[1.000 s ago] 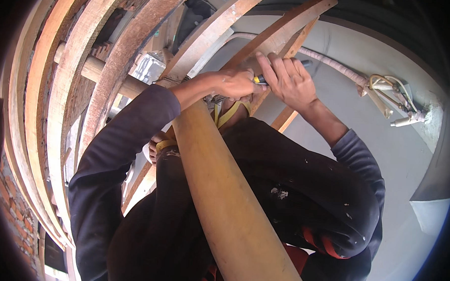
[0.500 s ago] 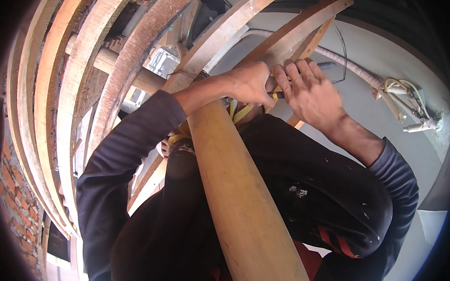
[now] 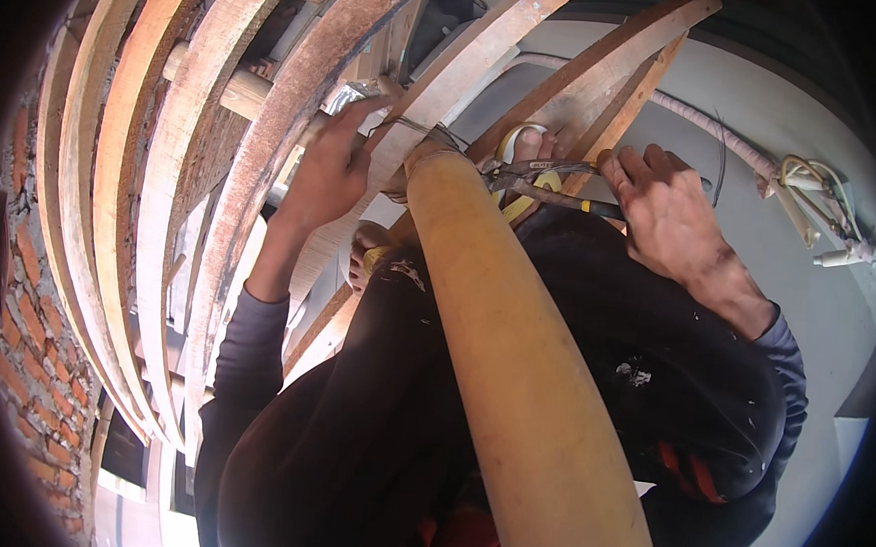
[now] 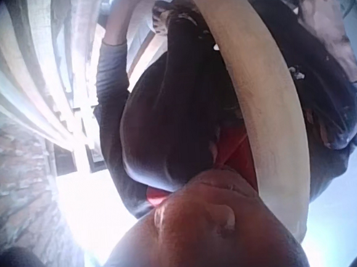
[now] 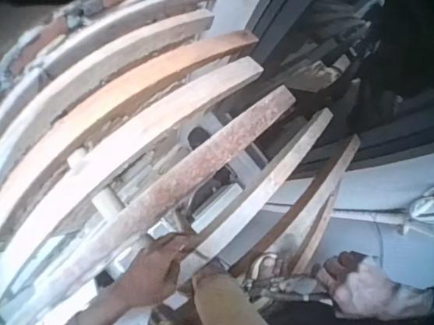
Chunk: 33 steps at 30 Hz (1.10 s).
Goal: The person secures wooden slats to a central pole using wire. They use pliers to twist and tighten the wire around the slats and pole, ensuring the slats are held in place.
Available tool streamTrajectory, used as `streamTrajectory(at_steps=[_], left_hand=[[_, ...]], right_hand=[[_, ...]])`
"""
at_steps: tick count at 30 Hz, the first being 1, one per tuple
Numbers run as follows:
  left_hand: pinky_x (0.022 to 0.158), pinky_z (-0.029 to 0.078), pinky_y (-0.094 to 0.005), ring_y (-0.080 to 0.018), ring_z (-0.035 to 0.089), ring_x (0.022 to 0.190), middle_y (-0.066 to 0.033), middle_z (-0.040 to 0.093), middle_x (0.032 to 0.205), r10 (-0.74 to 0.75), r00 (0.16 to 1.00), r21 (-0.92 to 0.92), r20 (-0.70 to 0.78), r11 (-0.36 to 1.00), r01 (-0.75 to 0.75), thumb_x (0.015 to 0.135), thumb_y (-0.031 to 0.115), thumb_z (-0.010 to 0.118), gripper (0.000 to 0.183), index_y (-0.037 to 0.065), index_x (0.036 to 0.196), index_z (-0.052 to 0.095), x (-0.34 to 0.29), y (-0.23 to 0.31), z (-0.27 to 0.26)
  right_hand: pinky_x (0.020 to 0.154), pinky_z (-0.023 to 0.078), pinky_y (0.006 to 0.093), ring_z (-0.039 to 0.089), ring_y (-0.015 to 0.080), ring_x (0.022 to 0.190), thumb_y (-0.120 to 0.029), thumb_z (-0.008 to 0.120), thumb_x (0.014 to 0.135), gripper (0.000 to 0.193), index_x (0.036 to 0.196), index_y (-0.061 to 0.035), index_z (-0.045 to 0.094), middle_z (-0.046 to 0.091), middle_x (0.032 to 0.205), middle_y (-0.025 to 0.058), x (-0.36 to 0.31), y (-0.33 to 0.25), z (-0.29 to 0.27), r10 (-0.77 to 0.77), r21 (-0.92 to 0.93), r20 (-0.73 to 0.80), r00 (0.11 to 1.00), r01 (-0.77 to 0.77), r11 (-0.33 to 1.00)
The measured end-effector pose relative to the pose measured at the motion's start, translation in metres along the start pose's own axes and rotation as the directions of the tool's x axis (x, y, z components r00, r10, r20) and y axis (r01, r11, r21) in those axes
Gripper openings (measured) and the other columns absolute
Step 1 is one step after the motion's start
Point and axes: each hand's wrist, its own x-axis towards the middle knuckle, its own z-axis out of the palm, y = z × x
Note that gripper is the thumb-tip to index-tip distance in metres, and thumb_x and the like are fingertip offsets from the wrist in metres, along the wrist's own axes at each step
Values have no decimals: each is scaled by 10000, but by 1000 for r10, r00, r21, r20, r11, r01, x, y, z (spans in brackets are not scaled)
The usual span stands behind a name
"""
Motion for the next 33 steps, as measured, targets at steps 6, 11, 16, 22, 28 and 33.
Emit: streamTrajectory(at_steps=[6,11,16,22,28,33], left_hand=[[854,471,-380,-401,544,1067,-204,562,1053,-111,981,-55,-159,993,104,692,-55,559,498,0,1185,513,-45,39,46],[911,461,-359,-296,524,1165,-185,534,1254,-316,585,-258,747,673,693,767,54,655,434,-2,1187,564,-82,48,42],[931,448,-319,-139,533,1147,-103,547,1284,3,822,-776,569,333,536,911,156,605,443,14,1310,475,-84,36,135],[926,443,-266,-111,522,1132,-88,542,1246,-149,909,-916,390,42,399,968,242,527,451,15,1342,419,-62,53,233],[1000,400,-255,-148,438,1264,-117,441,1376,-482,487,-644,729,-240,726,990,169,466,429,49,1384,346,5,112,151],[1030,383,-244,-159,354,1344,-125,402,1410,-562,825,-985,64,95,141,982,102,460,487,20,1421,264,0,125,180]], right_hand=[[772,470,429,592,336,886,30,581,662,435,1095,6,566,598,953,162,-11,6,17,132,329,113,985,-162,930],[791,475,428,619,355,889,45,541,666,454,1118,24,581,639,956,209,13,4,22,26,552,411,911,-271,789],[818,481,354,632,250,915,-81,581,621,561,1168,45,577,652,1073,205,-6,22,89,-115,823,421,899,-326,465],[607,441,304,513,137,662,-88,556,618,384,956,89,593,588,716,78,10,35,86,-225,861,423,878,-312,401],[591,431,315,513,136,658,-115,565,638,308,875,81,582,569,690,86,14,47,99,-314,793,595,740,-476,381],[619,460,371,571,209,660,-178,588,680,296,842,70,598,586,690,128,25,46,65,-229,721,592,772,-381,579]])
